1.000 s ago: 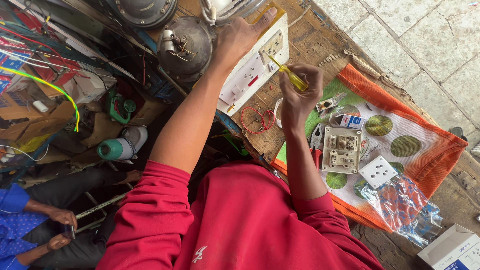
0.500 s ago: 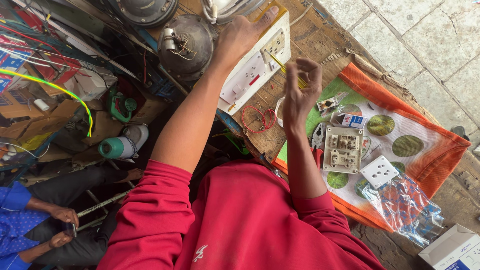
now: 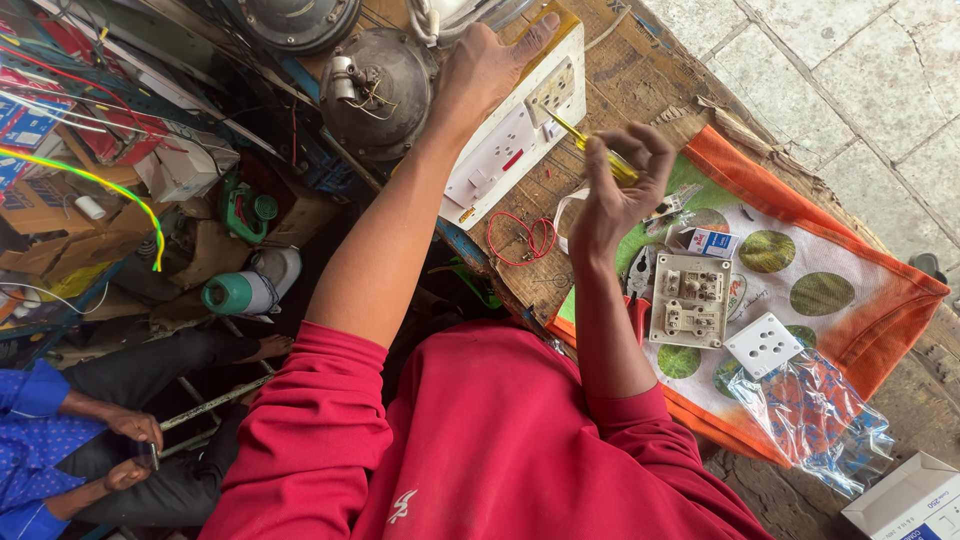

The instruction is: The person sits on the floor assembling and wiring an electrical switchboard. They use pliers to strip and connect wires inside a wooden box, then use a screwdriver to fasten switches and sockets onto the white front panel, turning the board over to work on both sides.

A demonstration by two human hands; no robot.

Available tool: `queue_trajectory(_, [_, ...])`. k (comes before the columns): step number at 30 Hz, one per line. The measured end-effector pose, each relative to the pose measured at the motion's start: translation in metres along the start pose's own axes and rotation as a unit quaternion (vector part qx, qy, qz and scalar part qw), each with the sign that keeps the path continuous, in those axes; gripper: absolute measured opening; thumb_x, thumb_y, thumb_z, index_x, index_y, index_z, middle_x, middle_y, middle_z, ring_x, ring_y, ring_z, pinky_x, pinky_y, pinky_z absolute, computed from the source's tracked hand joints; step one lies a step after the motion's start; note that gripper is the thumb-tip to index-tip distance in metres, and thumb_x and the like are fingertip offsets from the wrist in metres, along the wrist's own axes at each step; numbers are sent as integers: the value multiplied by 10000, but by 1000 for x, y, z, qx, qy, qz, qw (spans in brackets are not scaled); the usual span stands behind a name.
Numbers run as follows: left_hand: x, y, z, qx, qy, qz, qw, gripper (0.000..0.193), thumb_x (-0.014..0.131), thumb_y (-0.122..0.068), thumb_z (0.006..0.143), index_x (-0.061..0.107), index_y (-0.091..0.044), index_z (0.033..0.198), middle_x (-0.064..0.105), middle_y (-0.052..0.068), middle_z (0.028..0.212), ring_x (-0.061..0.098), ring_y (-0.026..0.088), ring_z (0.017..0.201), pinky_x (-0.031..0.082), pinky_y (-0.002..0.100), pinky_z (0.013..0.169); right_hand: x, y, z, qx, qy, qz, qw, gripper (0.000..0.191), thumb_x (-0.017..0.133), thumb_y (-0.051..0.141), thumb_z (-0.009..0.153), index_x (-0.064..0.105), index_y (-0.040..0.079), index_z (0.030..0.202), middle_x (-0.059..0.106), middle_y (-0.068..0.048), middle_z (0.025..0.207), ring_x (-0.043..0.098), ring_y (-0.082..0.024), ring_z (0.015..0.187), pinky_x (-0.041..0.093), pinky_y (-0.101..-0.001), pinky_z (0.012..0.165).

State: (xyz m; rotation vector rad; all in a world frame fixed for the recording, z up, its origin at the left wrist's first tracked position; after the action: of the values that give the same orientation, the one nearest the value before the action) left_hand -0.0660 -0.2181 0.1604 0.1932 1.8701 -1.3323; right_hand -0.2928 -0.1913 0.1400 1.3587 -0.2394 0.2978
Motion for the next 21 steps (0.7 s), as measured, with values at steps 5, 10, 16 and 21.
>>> queue_trajectory(5, [-1, -4, -7, 17, 40, -80, 996, 897, 555, -870, 763, 750, -7, 613, 687, 81, 526, 673, 105, 492, 528, 323, 459, -5, -8, 3, 54, -46, 44, 997, 227, 664, 165, 1036, 530, 99, 1207, 635, -19, 740, 596, -107, 643, 438, -228, 521])
queue_trajectory(10, [-2, -5, -10, 48, 38, -140, 988, 857, 606, -838, 780, 763, -2, 683, 714, 51, 536, 699, 66, 505, 545, 295, 447, 14, -20, 8, 159, 106, -105, 976, 218, 686, 224, 979, 719, 51, 1107, 589, 13, 630, 474, -67, 481, 367, -236, 401])
queue_trajectory(16, [3, 4, -7, -2, 45, -125, 991, 877, 656, -799, 803, 740, 64, 668, 602, 81, 556, 563, 101, 534, 472, 341, 455, 42, -29, 9, 64, 120, -290, 947, 157, 781, 198, 975, 760, 57, 1040, 572, -27, 597, 392, -65, 503, 238, -245, 466])
queue_trajectory(21, [-8, 8, 0, -31, 46, 26, 998, 949, 423, -951, 720, 804, -83, 699, 701, 92, 576, 733, 175, 592, 561, 393, 593, 41, -36, 20, 59, 105, -245, 962, 98, 774, 132, 907, 743, 57, 961, 699, 11, 739, 537, -39, 538, 394, -196, 425])
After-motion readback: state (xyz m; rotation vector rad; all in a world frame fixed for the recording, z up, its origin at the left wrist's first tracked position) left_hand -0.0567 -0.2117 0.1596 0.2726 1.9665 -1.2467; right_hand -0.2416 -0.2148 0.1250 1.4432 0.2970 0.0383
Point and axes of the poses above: each hand's wrist, its own z-axis towards the middle knuckle, its own x-axis out of the palm, y = z × x, the point moved 3 cm from there along z, towards the middle knuckle
